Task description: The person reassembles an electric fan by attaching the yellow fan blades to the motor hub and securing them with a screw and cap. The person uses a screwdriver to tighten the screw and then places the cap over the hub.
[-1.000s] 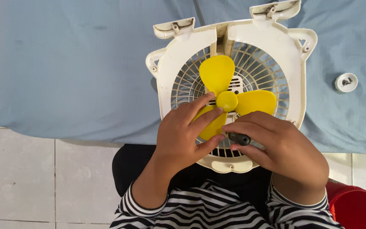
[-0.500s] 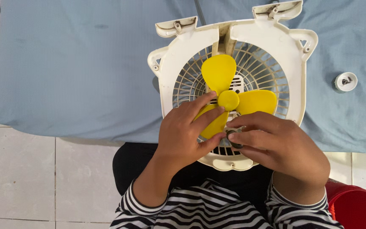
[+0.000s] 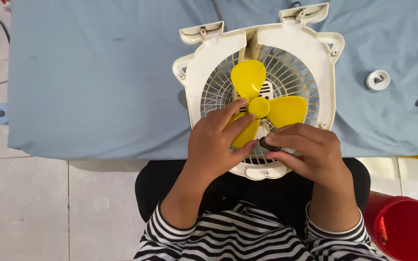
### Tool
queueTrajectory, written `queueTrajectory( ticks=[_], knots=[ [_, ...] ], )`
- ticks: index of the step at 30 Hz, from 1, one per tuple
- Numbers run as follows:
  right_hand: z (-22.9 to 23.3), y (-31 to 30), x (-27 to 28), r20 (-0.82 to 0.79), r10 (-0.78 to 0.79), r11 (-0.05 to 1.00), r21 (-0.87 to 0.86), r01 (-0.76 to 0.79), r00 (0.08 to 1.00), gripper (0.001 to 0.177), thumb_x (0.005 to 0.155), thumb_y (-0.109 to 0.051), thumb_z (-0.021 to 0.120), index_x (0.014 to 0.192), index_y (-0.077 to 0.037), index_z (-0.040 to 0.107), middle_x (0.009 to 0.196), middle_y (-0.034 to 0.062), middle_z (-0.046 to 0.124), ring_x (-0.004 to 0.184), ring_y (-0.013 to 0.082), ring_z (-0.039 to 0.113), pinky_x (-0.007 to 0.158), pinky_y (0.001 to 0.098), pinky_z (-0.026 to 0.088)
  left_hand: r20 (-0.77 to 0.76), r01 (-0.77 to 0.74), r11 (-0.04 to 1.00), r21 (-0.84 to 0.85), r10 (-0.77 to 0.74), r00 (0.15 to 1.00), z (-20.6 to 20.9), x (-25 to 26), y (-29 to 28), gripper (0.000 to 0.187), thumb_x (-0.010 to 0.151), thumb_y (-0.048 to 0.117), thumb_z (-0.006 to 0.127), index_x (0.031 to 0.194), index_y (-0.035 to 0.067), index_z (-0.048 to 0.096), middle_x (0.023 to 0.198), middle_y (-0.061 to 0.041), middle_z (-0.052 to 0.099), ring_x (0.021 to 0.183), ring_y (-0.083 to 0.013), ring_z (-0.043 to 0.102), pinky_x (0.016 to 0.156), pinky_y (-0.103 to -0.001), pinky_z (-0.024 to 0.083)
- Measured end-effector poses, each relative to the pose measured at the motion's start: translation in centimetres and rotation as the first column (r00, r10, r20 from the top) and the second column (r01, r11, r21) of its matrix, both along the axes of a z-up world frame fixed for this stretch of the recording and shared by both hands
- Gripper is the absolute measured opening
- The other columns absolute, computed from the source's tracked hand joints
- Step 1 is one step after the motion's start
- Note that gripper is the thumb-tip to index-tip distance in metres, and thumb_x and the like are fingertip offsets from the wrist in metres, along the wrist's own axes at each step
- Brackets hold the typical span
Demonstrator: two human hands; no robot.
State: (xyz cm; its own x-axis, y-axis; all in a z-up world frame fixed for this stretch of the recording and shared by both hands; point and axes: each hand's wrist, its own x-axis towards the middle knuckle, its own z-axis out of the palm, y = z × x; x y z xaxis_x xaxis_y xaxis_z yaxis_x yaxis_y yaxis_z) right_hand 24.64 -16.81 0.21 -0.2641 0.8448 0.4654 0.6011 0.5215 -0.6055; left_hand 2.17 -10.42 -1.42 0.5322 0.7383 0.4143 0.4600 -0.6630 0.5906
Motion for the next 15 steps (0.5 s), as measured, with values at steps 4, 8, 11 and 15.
queueTrajectory(
  ticks=[4, 8, 11, 15],
  knots=[
    [-0.3, -0.4, -0.3, 0.004, 0.005, 1.0, 0.024, -0.005, 1.0, 0.03, 0.078, -0.015, 0.085, 0.105, -0.007, 0.074, 0.101, 0.0068, 0.075, 0.093, 0.0214, 0.076, 0.078, 0.0299, 0.061, 0.015, -0.002, 1.0, 0.024, 0.001, 1.0, -0.2, 0.0, 0.1, 0.046, 0.078, 0.034, 0.085, 0.118, 0.013, 0.074, 0.14, 0.0, 0.059, 0.108, -0.0234, 0.068, 0.089, -0.039, 0.054],
    [0.0, -0.7, -1.0, 0.059, 0.101, 0.995, 0.008, -0.102, 0.993, 0.027, 0.081, -0.011, 0.082, 0.106, -0.008, 0.074, 0.105, 0.0054, 0.075, 0.095, 0.0211, 0.076, 0.08, 0.0307, 0.062, 0.015, -0.005, 0.999, 0.046, 0.004, 1.0, -0.5, -0.1, -0.1, 0.043, 0.078, 0.03, 0.084, 0.116, 0.013, 0.074, 0.14, 0.0, 0.059, 0.106, -0.0227, 0.068, 0.088, -0.039, 0.055],
    [0.6, -0.8, -1.0, 0.136, 0.081, 0.996, -0.052, -0.074, 0.987, 0.029, 0.08, -0.007, 0.079, 0.108, -0.009, 0.073, 0.109, 0.0056, 0.076, 0.093, 0.0218, 0.076, 0.078, 0.0307, 0.062, 0.018, -0.009, 0.998, 0.059, 0.008, 1.0, -0.8, -0.1, -0.3, 0.041, 0.078, 0.028, 0.084, 0.116, 0.014, 0.075, 0.14, 0.001, 0.059, 0.103, -0.0219, 0.068, 0.086, -0.038, 0.055],
    [1.8, -0.6, -0.6, 0.203, 0.109, 0.994, -0.054, -0.1, 0.973, 0.04, 0.078, -0.001, 0.074, 0.117, -0.009, 0.068, 0.116, 0.007, 0.075, 0.099, 0.0264, 0.075, 0.084, 0.0334, 0.062, 0.025, 0.004, 0.998, 0.062, -0.005, 1.0, -0.7, -0.3, -0.3, 0.042, 0.077, 0.027, 0.084, 0.116, 0.013, 0.074, 0.139, 0.0, 0.059, 0.098, -0.0217, 0.069, 0.083, -0.039, 0.056]
  ],
)
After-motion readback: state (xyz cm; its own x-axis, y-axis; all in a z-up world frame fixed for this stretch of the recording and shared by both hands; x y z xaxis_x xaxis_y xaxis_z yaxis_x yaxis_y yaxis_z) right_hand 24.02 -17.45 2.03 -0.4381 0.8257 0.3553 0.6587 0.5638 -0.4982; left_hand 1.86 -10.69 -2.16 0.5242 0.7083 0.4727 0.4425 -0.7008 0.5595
